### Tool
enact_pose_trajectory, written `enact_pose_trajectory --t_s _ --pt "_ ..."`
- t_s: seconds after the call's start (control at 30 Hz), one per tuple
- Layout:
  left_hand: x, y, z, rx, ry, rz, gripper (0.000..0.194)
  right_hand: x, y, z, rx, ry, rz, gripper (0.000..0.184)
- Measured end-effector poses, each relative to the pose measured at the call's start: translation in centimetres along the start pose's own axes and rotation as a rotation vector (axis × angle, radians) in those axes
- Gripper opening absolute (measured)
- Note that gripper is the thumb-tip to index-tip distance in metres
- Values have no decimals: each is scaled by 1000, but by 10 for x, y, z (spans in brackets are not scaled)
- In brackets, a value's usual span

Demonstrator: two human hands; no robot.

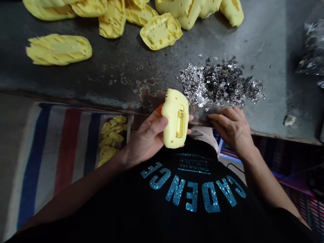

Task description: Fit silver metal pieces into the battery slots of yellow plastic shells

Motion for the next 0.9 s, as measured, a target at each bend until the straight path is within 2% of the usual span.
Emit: enact_pose_trajectory --t_s 0.13,0.23,0.4,0.57,0.7,0.9 --pt "-2 -1 1 -7 -3 -8 72 -3 5 11 18 51 2 22" --pt "-4 -1 0 -5 -6 7 73 -4 4 17 62 54 -44 20" --pt "-8 -1 -1 -6 4 -3 75 5 -3 1 122 11 -45 16" --pt "-11 -1 2 29 7 11 76 13 -9 -16 115 6 5 9" --pt "-12 -3 2 45 2 15 79 14 -11 -17 89 -25 20 10" --pt "-12 -7 0 42 5 -21 66 18 -9 -10 84 -102 64 11"
Point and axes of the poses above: each hand's wrist, its own z-axis towards the middle knuckle, its own x-axis out of the back of the hand, y = z × x, the point moved 4 cm from there along z, towards the middle knuckle, and after that the axes turned 9 degrees about -y, right-handed, at the moved point
